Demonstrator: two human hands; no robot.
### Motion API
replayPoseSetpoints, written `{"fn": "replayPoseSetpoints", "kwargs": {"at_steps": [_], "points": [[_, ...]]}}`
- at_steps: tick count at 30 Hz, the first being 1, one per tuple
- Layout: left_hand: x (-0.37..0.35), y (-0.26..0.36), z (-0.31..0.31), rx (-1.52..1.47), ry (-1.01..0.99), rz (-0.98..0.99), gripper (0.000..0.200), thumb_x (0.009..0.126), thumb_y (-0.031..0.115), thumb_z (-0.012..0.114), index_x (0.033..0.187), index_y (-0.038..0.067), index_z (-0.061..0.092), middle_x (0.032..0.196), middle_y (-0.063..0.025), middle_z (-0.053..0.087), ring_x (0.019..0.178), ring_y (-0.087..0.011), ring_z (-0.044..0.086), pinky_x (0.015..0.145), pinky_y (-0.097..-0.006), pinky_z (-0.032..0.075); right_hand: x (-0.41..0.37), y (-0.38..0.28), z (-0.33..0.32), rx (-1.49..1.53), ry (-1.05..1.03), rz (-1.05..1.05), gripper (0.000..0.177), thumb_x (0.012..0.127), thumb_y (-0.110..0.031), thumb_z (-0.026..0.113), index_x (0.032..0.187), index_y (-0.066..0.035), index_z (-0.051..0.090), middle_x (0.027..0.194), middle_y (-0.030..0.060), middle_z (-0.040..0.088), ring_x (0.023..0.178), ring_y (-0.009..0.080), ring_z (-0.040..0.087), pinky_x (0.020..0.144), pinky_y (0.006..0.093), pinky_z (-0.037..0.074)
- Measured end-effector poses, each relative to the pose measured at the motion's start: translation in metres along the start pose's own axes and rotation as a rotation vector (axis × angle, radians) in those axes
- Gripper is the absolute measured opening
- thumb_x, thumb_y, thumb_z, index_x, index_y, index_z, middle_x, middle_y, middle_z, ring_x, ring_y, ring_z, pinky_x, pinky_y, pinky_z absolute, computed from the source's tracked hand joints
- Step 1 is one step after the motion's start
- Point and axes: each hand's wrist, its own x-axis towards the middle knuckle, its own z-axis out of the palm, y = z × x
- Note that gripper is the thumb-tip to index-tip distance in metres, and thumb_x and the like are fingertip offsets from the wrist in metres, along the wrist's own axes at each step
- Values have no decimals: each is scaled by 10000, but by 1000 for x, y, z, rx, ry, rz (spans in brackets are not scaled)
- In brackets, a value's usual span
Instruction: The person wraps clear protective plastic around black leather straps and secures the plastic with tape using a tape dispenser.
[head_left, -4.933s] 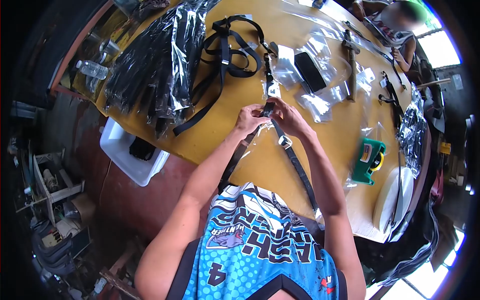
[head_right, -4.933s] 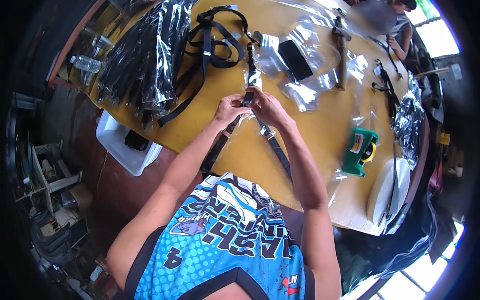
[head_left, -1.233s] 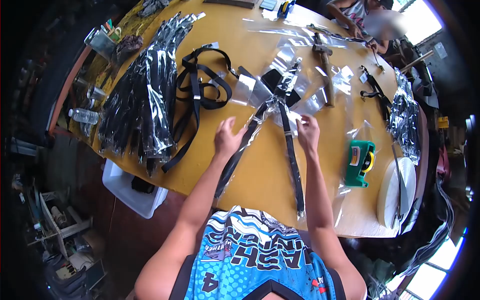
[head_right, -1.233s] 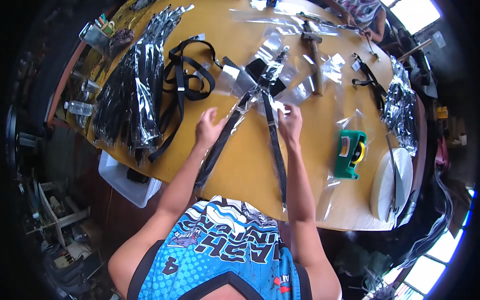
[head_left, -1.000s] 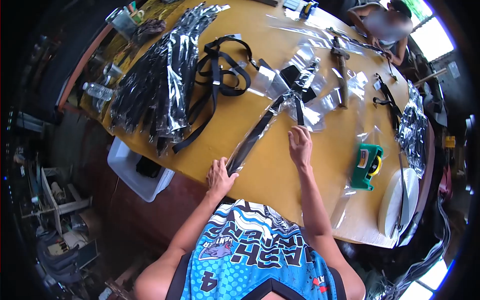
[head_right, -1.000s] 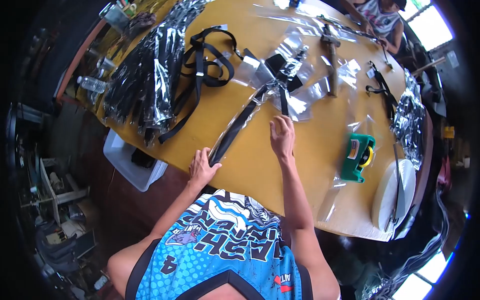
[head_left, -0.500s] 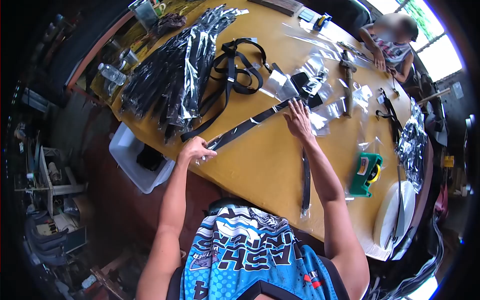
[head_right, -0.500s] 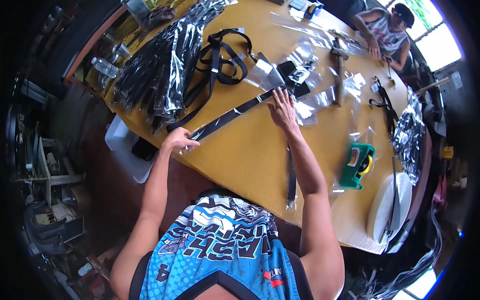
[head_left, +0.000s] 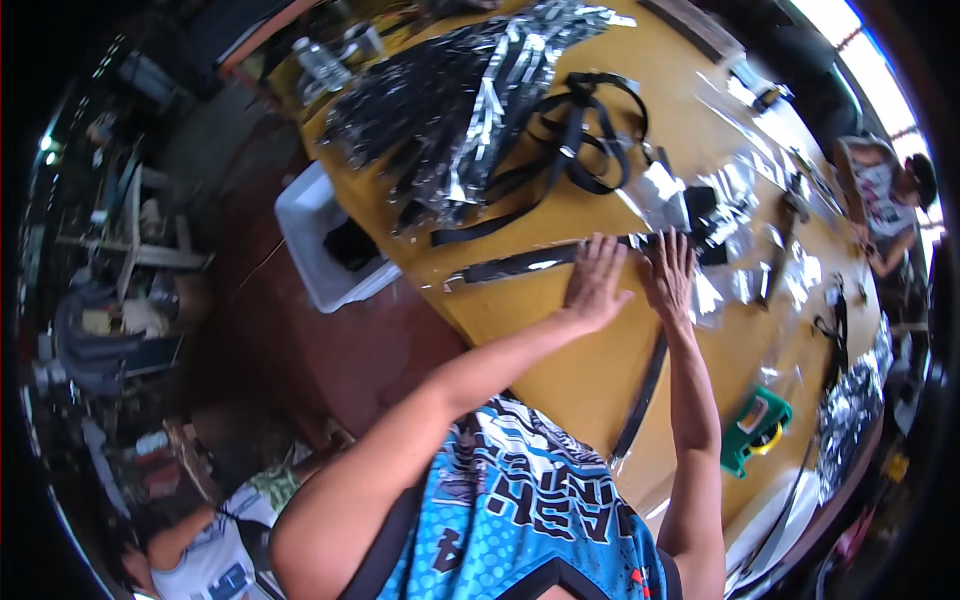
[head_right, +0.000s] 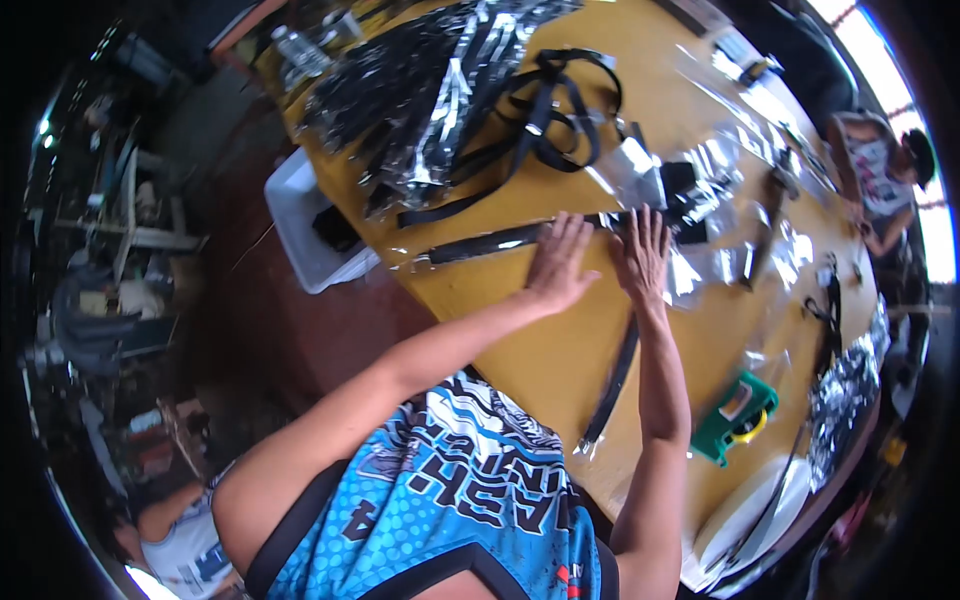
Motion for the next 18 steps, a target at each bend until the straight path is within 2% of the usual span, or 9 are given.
{"fn": "replayPoseSetpoints", "kwargs": {"at_steps": [1,2,5,10,18], "points": [[3,-5,21,76,-43,-2,815,793,441,589,1386,-4,248,1450,-213,190,1359,-377,109,1094,-507,85,-1,-2,2,5,9,-1,575,909,-393,384,1375,-65,313,1466,142,210,1358,342,151,1087,497,103],[5,-7,28,128,-94,-37,832,813,478,541,1402,-1,201,1469,-201,135,1363,-384,71,1096,-508,55,0,-1,4,-1,4,0,585,903,-407,388,1384,-86,303,1472,138,198,1361,341,142,1090,493,98],[-2,-30,36,120,-58,-16,825,830,521,489,1405,7,194,1477,-182,121,1364,-380,70,1096,-512,36,0,2,10,-28,6,-14,601,906,-422,375,1400,-96,274,1479,131,184,1366,334,131,1094,485,84],[-35,-63,2,186,18,-78,808,849,578,401,1410,32,200,1476,-161,148,1364,-371,75,1099,-506,29,0,0,7,-78,-29,-6,629,907,-467,336,1413,-105,249,1490,112,155,1372,322,115,1104,472,60],[-103,-116,-62,279,75,-232,855,844,627,359,1415,20,169,1470,-207,129,1369,-361,79,1098,-495,32,1,-3,5,-104,-103,6,636,916,-472,310,1419,-92,222,1496,111,128,1377,315,94,1105,465,53]]}}
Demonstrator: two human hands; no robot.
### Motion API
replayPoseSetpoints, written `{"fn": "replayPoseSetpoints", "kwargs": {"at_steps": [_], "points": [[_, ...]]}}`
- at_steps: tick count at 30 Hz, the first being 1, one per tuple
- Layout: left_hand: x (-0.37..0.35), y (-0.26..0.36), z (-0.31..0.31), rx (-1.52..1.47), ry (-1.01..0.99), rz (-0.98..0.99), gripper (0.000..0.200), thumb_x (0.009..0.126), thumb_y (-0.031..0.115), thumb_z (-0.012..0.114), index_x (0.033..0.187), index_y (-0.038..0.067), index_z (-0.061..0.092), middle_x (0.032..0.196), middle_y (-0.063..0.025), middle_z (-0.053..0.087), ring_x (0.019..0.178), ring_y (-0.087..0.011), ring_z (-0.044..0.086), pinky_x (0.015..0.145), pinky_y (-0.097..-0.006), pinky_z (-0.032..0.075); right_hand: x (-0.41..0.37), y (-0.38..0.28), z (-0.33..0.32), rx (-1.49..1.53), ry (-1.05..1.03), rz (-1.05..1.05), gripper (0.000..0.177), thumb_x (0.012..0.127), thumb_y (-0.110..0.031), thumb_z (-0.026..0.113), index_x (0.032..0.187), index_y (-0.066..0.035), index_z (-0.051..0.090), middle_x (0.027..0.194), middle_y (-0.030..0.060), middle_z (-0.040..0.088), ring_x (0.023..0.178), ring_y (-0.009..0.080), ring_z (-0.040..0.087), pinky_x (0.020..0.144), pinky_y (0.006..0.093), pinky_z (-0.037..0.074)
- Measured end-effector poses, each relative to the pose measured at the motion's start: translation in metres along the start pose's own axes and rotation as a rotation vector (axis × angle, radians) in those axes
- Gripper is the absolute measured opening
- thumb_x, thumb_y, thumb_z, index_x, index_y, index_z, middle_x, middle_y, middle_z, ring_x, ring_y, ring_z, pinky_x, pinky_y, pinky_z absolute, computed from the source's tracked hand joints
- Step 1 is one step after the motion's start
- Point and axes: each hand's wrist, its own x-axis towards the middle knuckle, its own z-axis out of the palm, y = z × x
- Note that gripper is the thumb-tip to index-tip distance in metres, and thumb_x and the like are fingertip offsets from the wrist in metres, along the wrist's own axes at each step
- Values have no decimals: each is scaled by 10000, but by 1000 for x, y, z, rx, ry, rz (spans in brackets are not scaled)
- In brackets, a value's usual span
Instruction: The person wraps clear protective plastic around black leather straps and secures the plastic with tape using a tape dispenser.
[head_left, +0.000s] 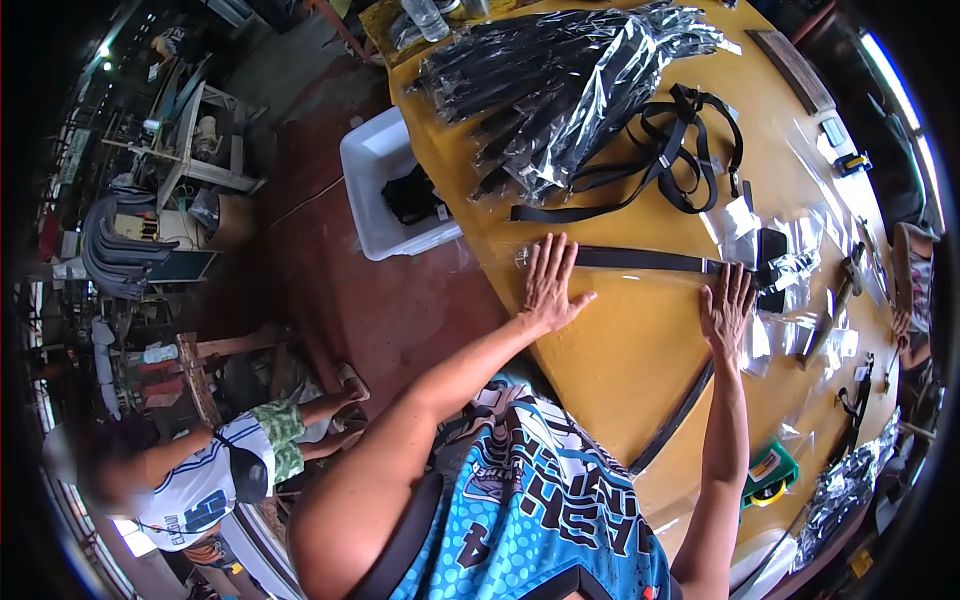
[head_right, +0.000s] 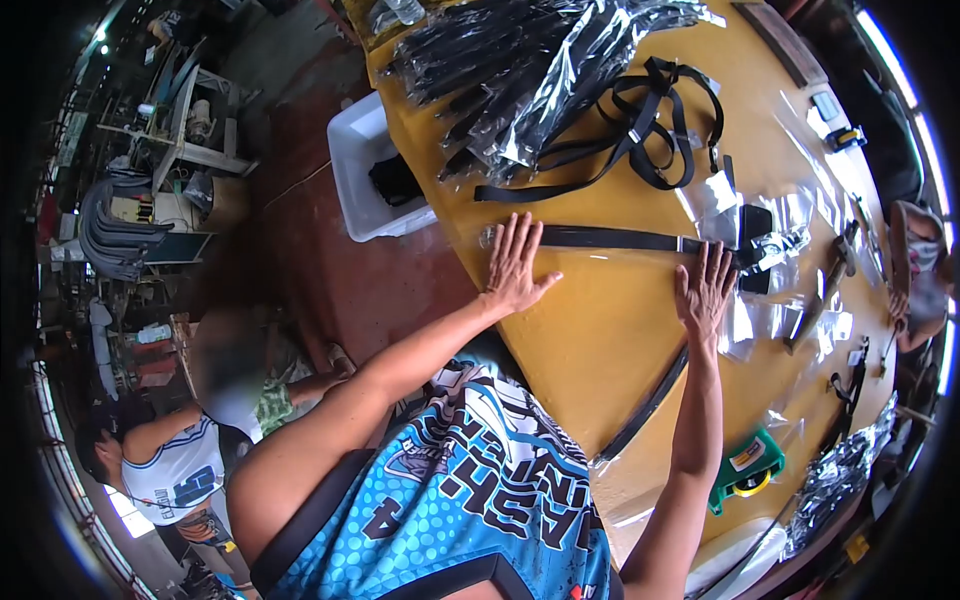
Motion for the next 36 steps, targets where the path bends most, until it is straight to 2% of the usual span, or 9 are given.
{"fn": "replayPoseSetpoints", "kwargs": {"at_steps": [16,20,24,25,26,29,31,34,36], "points": [[-35,-68,-24,61,114,-150,891,817,579,460,1402,-21,156,1458,-227,145,1352,-388,128,1090,-501,124,2,3,5,-140,-23,-41,640,930,-483,253,1432,-96,167,1496,130,109,1378,315,88,1106,466,34],[-48,-91,-28,130,30,-373,861,852,592,398,1419,15,105,1464,-250,74,1358,-401,75,1073,-538,94,3,0,-7,-146,-128,-6,628,930,-492,241,1432,-118,184,1498,102,121,1378,301,99,1108,457,37],[-44,-126,-24,-682,193,-906,927,827,649,409,1426,32,63,1463,-242,95,1361,-353,117,1078,-476,147,11,5,-1,-105,-104,41,599,935,-494,249,1416,-138,253,1497,73,146,1379,277,111,1107,458,46],[-33,-123,-21,-1116,333,-1102,1005,776,678,481,1425,41,52,1460,-209,148,1348,-306,175,1069,-427,191,12,-8,-11,-80,5,52,576,939,-474,273,1399,-129,295,1492,83,164,1375,281,130,1106,456,59],[-32,-130,-27,-1158,274,-1235,1067,724,628,611,1420,48,48,1446,-170,191,1324,-266,216,1061,-407,204,13,-23,-20,-47,63,68,556,930,-417,373,1383,-99,321,1488,102,169,1370,287,150,1103,456,86],[-33,-145,-28,-1083,334,-1163,932,700,443,745,1374,45,239,1326,-140,402,1201,-227,408,989,-379,324,11,-89,-17,185,256,-125,587,881,-329,510,1369,-60,329,1478,124,190,1365,296,164,1101,457,109],[-39,-177,9,-1225,449,-1090,588,705,215,782,1190,52,491,1061,-67,598,928,-139,580,790,-290,466,2,-157,-24,303,260,-324,597,867,-338,526,1361,-58,342,1469,130,211,1359,313,172,1102,463,113],[-31,-157,-33,-1476,541,-1028,271,732,88,746,968,71,613,832,7,648,685,-72,605,593,-187,476,-6,-244,-42,348,114,-409,590,872,-429,468,1349,-95,372,1457,135,232,1340,357,188,1093,498,112],[-32,-161,-41,-1434,482,-1026,250,737,83,744,925,64,580,826,-15,647,654,-84,603,553,-199,464,-6,-262,-33,285,80,-432,590,881,-477,414,1354,-127,372,1451,138,237,1329,380,195,1082,526,106]]}}
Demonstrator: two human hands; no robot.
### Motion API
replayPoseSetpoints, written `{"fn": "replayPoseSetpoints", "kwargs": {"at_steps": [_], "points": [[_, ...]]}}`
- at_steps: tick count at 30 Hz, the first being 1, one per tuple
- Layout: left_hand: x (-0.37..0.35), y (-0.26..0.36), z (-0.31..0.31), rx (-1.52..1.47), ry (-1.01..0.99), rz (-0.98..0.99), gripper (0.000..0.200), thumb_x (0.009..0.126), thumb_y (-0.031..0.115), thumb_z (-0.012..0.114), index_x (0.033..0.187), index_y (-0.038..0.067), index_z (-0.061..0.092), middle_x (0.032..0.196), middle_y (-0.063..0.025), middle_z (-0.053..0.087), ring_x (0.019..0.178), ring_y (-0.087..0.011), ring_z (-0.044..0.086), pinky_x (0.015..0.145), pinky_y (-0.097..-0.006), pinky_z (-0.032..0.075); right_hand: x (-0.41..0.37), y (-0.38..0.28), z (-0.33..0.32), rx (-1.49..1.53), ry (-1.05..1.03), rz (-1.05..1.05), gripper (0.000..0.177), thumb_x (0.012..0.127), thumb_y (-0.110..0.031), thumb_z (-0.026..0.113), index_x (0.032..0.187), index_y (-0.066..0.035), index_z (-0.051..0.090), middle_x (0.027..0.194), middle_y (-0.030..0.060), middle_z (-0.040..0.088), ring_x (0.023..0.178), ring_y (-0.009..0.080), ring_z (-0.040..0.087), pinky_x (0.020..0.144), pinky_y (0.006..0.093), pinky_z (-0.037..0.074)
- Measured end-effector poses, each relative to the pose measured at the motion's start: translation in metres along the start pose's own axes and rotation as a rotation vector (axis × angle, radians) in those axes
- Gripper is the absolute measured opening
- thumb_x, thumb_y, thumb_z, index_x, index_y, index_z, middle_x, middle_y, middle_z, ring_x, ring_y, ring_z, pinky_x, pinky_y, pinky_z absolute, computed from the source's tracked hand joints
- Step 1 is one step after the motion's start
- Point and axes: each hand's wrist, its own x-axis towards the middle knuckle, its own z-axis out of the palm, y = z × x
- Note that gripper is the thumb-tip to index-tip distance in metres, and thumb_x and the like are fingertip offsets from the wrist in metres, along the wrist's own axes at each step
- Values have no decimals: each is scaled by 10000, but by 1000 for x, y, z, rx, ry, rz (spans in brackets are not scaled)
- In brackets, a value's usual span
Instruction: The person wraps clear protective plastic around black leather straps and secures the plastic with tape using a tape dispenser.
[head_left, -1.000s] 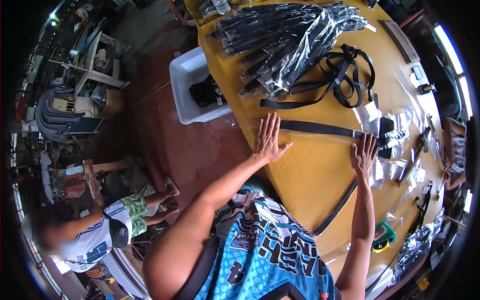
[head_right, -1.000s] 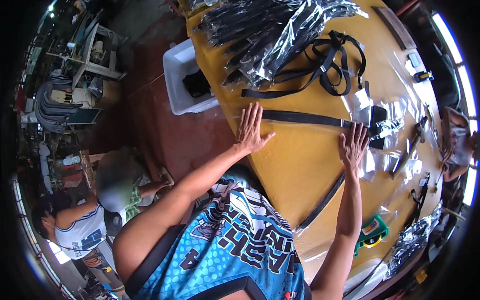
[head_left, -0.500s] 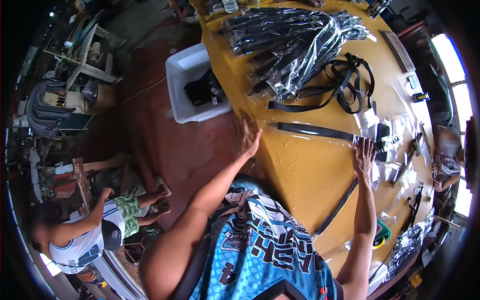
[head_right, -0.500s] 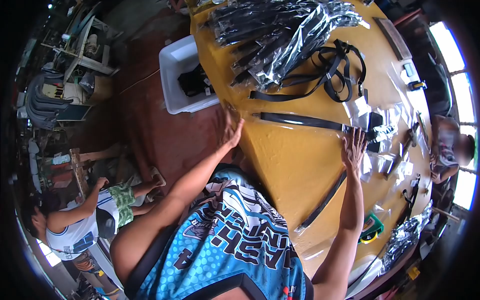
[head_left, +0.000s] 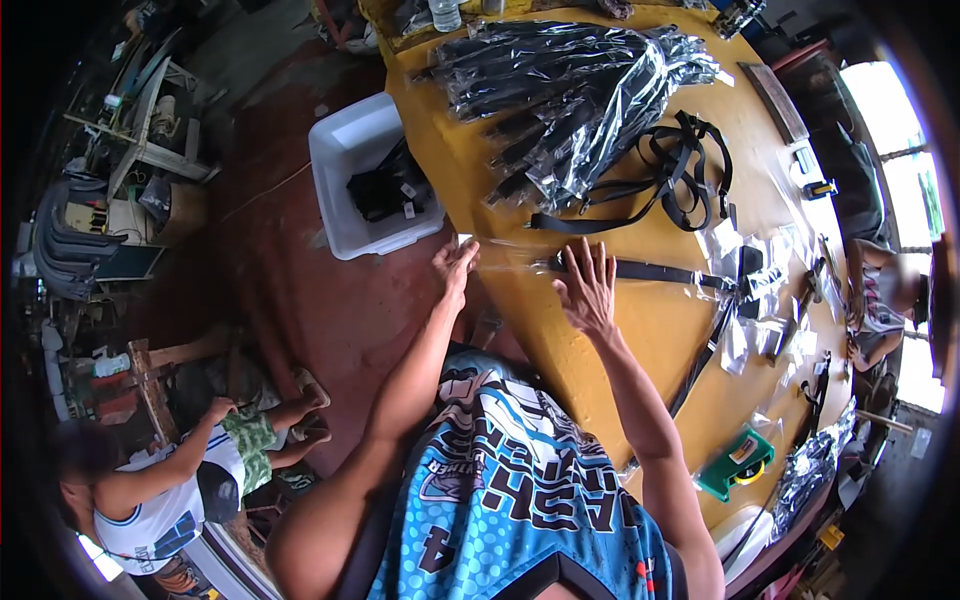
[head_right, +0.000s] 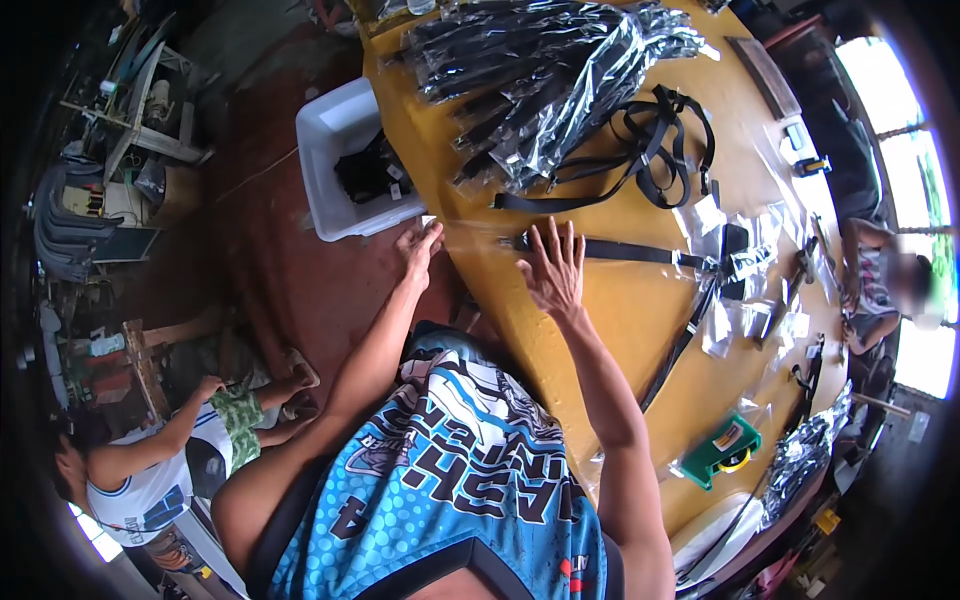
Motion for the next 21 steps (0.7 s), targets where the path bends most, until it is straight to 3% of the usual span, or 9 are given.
{"fn": "replayPoseSetpoints", "kwargs": {"at_steps": [4,6,7,8,10,12,14,17,21], "points": [[4,-2,-10,104,16,12,272,727,90,755,910,81,554,781,-22,613,616,-92,574,523,-200,459,1,1,2,16,32,-9,597,887,-517,382,1351,-142,386,1449,136,242,1329,385,190,1074,540,105],[7,-8,-11,17,81,205,343,726,88,756,964,65,509,761,-18,572,568,-92,536,499,-185,442,2,1,2,9,28,1,596,884,-520,386,1348,-146,391,1449,134,242,1330,384,188,1075,541,104],[-6,9,-6,165,127,297,384,753,64,713,1051,43,473,828,-60,544,656,-165,546,611,-262,487,2,0,3,5,25,5,595,881,-523,390,1345,-151,396,1450,132,242,1331,382,187,1075,542,103],[-21,30,5,163,120,298,384,753,64,713,1051,43,473,828,-60,544,656,-165,546,611,-262,487,3,0,4,0,27,9,595,881,-523,390,1345,-151,396,1450,132,242,1331,382,187,1075,542,103],[-51,54,30,847,217,1160,394,770,70,671,1105,22,469,962,-145,538,881,-276,554,827,-391,466,2,-1,4,10,19,18,590,881,-521,394,1347,-160,395,1451,131,238,1333,382,184,1076,543,99],[-66,29,47,795,-324,1060,482,775,127,658,1182,-16,444,1153,-234,476,1143,-374,428,1012,-458,317,-1,0,4,15,13,22,579,878,-498,414,1351,-165,390,1455,129,232,1335,383,181,1075,545,101],[-90,9,76,921,-554,1026,608,805,300,630,1235,-69,409,1275,-272,407,1244,-409,335,1055,-473,248,0,3,9,17,27,-4,573,883,-466,409,1357,-144,376,1461,133,220,1333,393,174,1077,533,99],[-84,-27,93,1125,-553,1096,771,863,511,448,1306,-105,314,1363,-282,311,1288,-424,259,1078,-510,150,-2,5,11,33,31,0,588,857,-386,455,1368,-116,346,1461,135,224,1341,373,178,1077,532,102],[-78,-36,90,1253,-565,1073,824,846,553,441,1337,-87,270,1407,-263,240,1325,-415,179,1081,-524,109,-7,14,1,129,47,14,610,834,-315,486,1367,-62,328,1452,147,242,1344,371,178,1079,523,108]]}}
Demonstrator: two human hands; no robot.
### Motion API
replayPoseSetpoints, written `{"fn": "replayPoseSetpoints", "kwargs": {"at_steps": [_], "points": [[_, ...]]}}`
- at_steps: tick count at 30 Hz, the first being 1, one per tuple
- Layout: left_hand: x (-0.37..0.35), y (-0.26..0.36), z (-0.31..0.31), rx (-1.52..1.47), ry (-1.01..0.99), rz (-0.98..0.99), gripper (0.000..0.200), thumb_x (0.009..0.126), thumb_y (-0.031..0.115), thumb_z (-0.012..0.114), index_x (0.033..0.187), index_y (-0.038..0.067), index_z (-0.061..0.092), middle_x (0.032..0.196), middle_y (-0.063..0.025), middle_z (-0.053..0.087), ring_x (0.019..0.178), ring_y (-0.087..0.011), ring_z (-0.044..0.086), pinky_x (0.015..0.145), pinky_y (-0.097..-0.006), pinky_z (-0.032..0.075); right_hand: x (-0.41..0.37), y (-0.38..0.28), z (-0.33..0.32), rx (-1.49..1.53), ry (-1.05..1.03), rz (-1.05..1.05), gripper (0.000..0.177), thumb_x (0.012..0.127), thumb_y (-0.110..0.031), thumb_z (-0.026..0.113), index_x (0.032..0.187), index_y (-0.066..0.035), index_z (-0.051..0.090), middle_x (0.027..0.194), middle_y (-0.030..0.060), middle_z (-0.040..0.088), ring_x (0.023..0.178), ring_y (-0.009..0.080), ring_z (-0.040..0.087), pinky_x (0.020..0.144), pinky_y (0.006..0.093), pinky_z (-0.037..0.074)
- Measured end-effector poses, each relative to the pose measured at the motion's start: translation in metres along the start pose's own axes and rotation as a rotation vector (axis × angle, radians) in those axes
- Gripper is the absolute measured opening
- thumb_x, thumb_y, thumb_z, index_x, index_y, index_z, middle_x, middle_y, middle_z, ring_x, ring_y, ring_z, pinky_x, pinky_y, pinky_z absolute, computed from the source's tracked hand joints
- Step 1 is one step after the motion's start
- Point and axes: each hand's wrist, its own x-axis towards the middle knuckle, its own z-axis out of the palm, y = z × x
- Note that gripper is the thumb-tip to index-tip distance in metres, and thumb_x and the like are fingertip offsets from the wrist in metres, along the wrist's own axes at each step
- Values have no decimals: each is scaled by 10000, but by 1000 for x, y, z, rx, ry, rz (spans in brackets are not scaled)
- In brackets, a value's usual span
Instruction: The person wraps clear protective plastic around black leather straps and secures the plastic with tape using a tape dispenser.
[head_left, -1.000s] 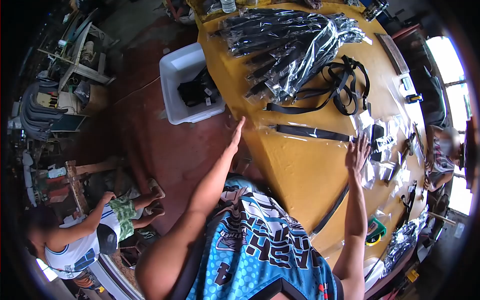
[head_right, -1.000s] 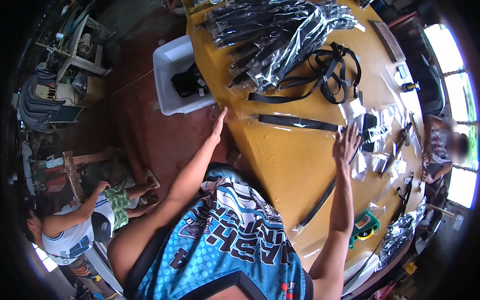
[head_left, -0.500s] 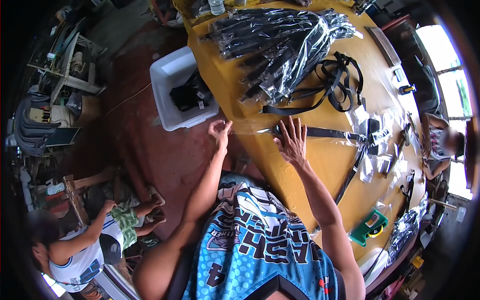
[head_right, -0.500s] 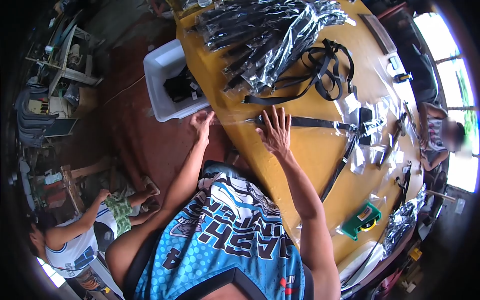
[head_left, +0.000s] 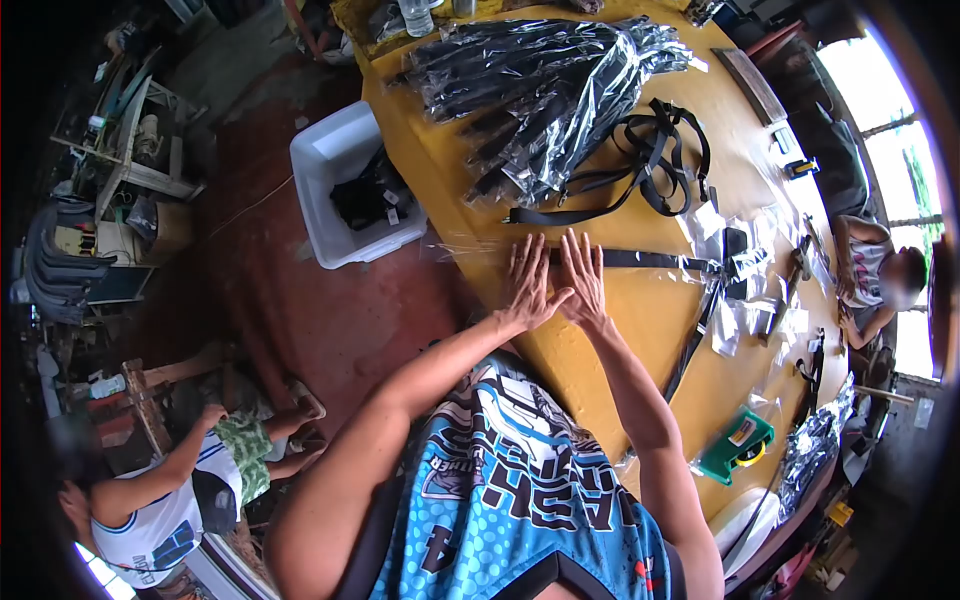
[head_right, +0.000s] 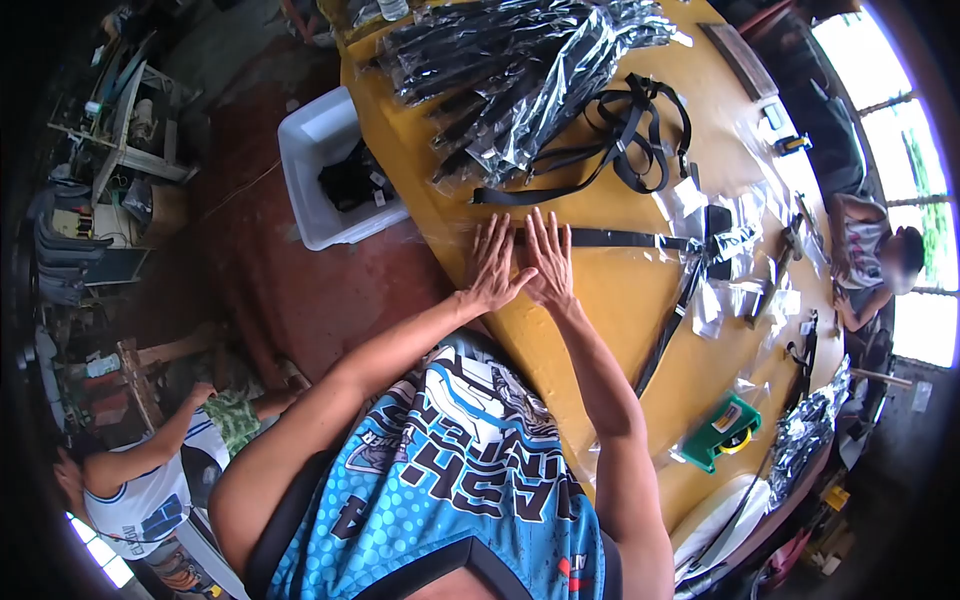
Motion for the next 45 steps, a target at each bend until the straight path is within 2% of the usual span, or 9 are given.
{"fn": "replayPoseSetpoints", "kwargs": {"at_steps": [5,9,18,31,35,37,41,42,45], "points": [[-6,5,3,-2,-26,-35,880,835,566,442,1382,-66,165,1449,-253,128,1353,-408,84,1079,-536,77,-15,19,0,-137,34,32,607,848,-388,482,1366,-103,345,1453,151,234,1338,394,171,1071,547,102],[-2,17,2,-28,-30,72,847,852,549,421,1378,-68,174,1444,-258,143,1348,-419,97,1082,-541,63,-15,21,2,-151,-1,25,606,859,-433,456,1370,-126,348,1455,146,228,1341,389,156,1073,550,91],[-7,1,-2,81,-16,-38,890,828,605,412,1376,-64,199,1445,-236,175,1357,-361,135,1100,-481,95,-14,19,2,-150,-45,63,606,876,-461,427,1383,-146,325,1464,136,209,1351,380,131,1076,549,69],[-24,-29,-23,188,62,-195,863,826,542,470,1384,-50,182,1455,-224,149,1359,-367,118,1087,-508,118,-14,18,-2,-146,-45,71,609,883,-482,407,1386,-149,321,1471,124,194,1360,362,112,1083,536,38],[-31,-37,-17,124,155,-296,798,846,497,486,1378,-34,217,1453,-218,163,1335,-387,182,1060,-558,143,-13,17,-4,-143,-50,79,607,885,-480,404,1386,-148,322,1471,125,193,1359,366,111,1084,536,40],[-28,-38,-16,214,169,-363,735,875,452,469,1375,-30,229,1447,-204,204,1320,-386,223,1061,-546,154,-14,17,-4,-139,-42,73,606,885,-478,404,1386,-147,322,1471,126,194,1358,367,112,1083,537,41],[-20,-51,19,-39,393,-643,562,891,390,481,1347,81,372,1413,-191,303,1291,-370,294,1059,-500,195,-13,19,-2,-150,-41,71,604,887,-473,405,1385,-143,322,1468,128,199,1357,371,114,1082,540,48],[-16,-52,21,-128,529,-674,483,866,325,560,1286,109,456,1347,-188,393,1237,-372,363,1034,-464,257,-14,18,-2,-144,-37,66,604,887,-472,405,1386,-143,321,1467,129,200,1356,373,115,1082,541,51],[-14,-80,39,-319,667,-778,479,812,256,650,1237,100,490,1252,-188,466,1175,-345,424,977,-427,351,-14,16,-4,-151,-33,68,592,890,-459,411,1380,-138,328,1464,127,206,1349,371,135,1084,538,62]]}}
